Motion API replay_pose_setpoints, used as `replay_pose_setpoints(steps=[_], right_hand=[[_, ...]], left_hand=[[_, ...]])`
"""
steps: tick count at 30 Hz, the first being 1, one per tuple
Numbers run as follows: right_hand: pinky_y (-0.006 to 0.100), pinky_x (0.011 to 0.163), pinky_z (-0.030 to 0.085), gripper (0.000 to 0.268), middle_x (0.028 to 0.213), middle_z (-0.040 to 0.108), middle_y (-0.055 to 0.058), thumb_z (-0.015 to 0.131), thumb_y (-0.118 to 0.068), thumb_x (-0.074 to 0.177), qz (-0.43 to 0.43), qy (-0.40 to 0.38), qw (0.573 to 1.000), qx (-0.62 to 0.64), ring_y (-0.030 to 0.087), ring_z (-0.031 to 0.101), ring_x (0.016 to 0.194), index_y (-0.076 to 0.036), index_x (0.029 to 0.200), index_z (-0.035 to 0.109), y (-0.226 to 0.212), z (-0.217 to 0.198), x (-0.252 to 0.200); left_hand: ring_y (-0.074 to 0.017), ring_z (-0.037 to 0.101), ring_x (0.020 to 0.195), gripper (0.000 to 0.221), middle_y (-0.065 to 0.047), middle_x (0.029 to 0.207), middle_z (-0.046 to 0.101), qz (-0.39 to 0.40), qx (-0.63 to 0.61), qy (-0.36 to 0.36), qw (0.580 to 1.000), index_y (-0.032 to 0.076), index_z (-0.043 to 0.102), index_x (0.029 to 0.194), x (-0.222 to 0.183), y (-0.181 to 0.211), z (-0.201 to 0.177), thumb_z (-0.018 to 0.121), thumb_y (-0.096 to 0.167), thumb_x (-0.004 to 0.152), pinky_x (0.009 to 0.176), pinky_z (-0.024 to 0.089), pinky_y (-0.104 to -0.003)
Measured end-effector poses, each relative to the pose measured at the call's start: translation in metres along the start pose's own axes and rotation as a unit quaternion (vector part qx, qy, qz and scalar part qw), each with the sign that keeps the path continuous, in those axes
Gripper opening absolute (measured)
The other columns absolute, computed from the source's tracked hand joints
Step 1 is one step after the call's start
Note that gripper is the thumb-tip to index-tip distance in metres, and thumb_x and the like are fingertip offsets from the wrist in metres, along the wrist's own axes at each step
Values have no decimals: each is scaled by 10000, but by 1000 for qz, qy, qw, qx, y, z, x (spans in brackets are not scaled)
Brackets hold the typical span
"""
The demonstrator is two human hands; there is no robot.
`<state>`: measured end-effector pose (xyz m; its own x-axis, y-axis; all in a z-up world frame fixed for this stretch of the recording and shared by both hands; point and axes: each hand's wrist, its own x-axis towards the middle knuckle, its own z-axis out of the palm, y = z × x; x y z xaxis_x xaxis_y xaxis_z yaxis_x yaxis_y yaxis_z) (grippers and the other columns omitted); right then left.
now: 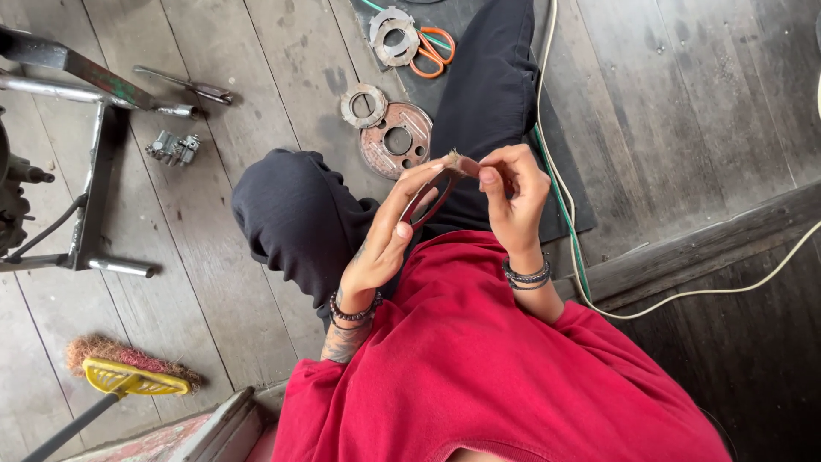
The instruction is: Sanding the surface of a motorcycle clutch plate to clean it while sitting on the floor.
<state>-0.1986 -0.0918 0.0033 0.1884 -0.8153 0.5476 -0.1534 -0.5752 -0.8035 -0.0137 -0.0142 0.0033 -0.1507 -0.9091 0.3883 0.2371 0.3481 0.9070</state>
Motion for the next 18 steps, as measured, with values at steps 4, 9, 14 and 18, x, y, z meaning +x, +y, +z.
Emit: replay_pose_setpoints(steps=[4, 9, 14, 18], right_hand=[[290, 559, 531, 236, 687, 652, 75, 543, -202, 1083, -23, -3, 999, 44, 115, 604, 548, 27, 1042, 580, -16, 17, 3], [266, 495, 523, 191, 743, 697, 141, 473, -84, 1083, -76, -25, 995, 67, 124, 599, 476, 84, 1146, 538, -35, 26, 14], [275, 481, 507, 216, 872, 716, 176, 549, -120, 1073, -102, -57, 991, 63, 129, 586, 507, 81, 1125, 608, -57, 29, 28], [385, 509, 513, 253, 937, 727, 143, 674, -239, 1011, -133, -129, 982, 28, 245, 601, 573, -4, 1066, 751, -67, 29, 25]], left_hand=[[-331, 250, 1561, 807, -221, 1687, 235, 6, -104, -17, 994, -20, 192, 1633, 3, 6, 10, 372, 569, 1111, 1213, 299, -586], [-447, 304, 1617, 901, -231, 1743, 182, -32, -154, -12, 987, 69, 169, 1641, 9, 28, 5, 382, 701, 1035, 1235, 452, -589], [-443, 461, 1463, 1222, -260, 1708, 222, -53, -372, 58, 925, 137, 56, 1695, 4, -43, 2, 779, 590, 820, 1241, 343, -620], [-286, 313, 1631, 1121, -154, 1779, 184, 49, -365, 32, 929, 260, 74, 1701, 2, -96, -1, 818, 276, 863, 1355, 368, -430]])
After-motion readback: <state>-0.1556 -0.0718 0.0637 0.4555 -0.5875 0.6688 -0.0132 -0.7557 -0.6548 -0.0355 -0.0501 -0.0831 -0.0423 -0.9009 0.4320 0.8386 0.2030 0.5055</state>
